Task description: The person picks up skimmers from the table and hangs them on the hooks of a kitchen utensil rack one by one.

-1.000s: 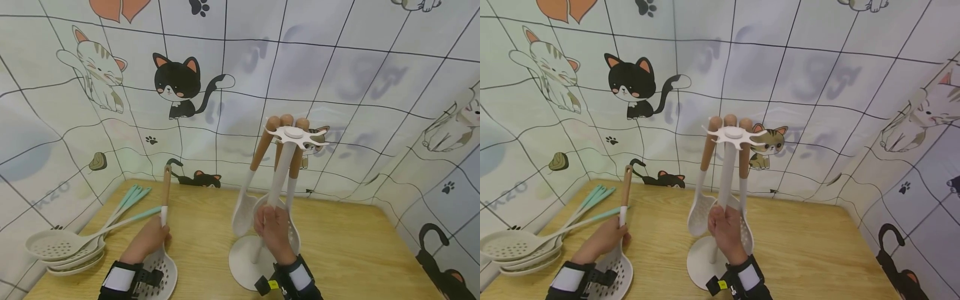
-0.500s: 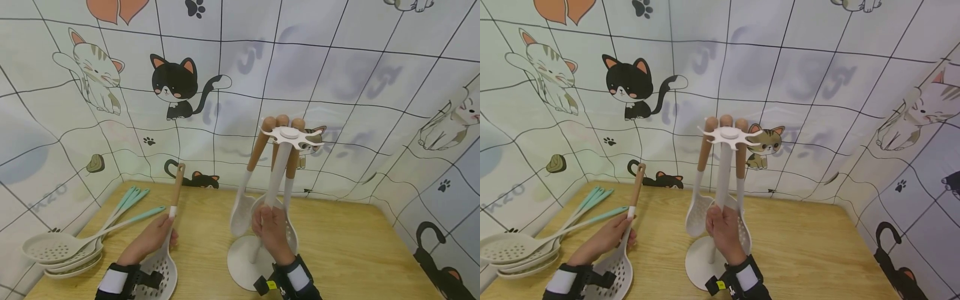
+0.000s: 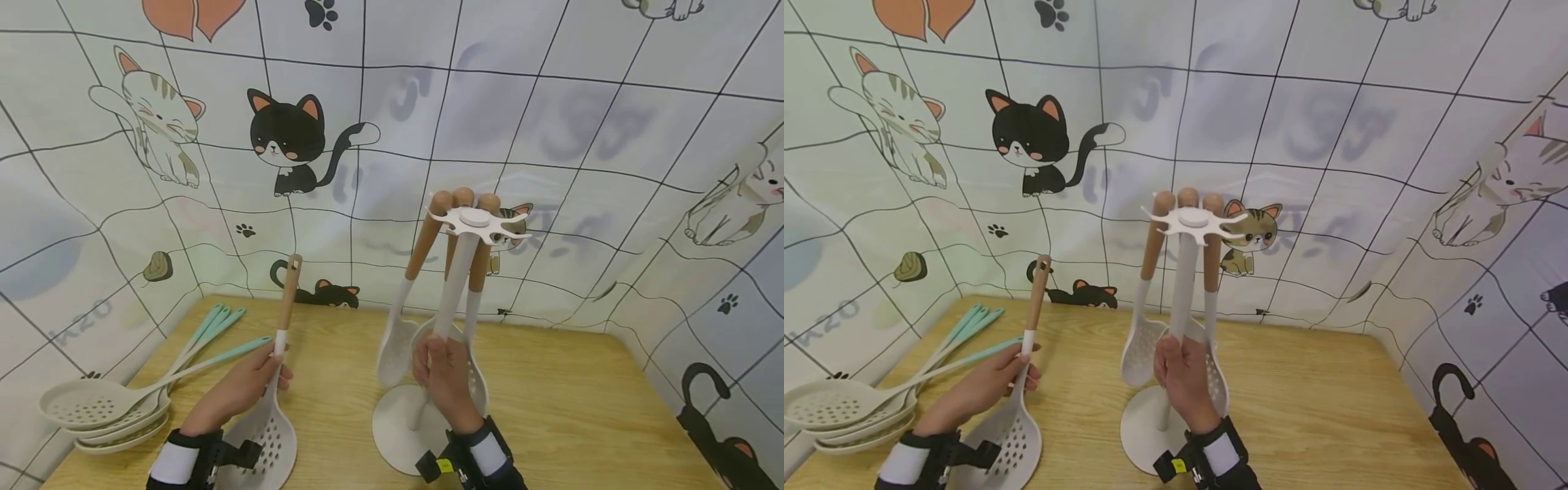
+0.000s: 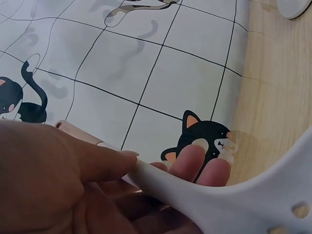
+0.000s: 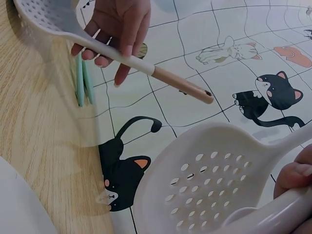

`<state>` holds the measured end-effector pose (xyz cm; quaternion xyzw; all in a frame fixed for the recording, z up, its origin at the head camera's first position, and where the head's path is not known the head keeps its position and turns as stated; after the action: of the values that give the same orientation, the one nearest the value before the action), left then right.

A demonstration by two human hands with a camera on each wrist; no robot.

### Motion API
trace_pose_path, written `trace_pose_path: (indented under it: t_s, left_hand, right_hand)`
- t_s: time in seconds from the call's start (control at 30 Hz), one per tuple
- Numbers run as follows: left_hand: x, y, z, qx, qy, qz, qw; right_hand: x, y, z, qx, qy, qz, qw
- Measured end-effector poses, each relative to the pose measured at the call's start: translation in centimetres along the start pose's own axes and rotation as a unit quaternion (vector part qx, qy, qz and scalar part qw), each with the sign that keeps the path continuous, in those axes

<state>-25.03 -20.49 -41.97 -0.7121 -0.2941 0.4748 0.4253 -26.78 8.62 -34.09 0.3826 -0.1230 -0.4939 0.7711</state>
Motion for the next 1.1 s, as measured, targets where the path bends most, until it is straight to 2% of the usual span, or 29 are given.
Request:
trace_pose_path:
  t_s: [0.2,0.5,0.83,1.1]
  left_hand:
    - [0.0,-1.2,-0.1,0.026,0.002,-0.005,0.9997]
    - [-0.5,-2.4,0.0,0.058,-0.026,-0.037,0.9973]
    - [-0.1,-4.7,-0.4,0.115,-0.029,-0.054,0.9915]
    - [0.2,-6.5,-0.9,0.139,-0.066,-0.067,0.9859]
  right_hand:
    - [0.0,0.1,0.0,-0.001,0.003,-0.001,1.0000]
    - [0.0,0.2,0.1,-0.008,0.008,0.008,0.9999]
    - [0.0,0.3,0.1,-0.006,0.008,-0.007,0.9999]
    - [0.0,0.3,0.1,-0.001,0.010,-0.007,0.9999]
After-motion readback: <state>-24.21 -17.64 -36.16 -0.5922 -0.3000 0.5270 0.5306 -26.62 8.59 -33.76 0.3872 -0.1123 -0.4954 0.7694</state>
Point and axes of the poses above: each hand's wrist, its own z-axis towards the middle knuckle, its own x-axis out of the palm, y = z × x, the point moved 9 cm from there along z, towards the middle knuckle, and after that the axes turned 14 degrees about y, right-handed, at the moved point
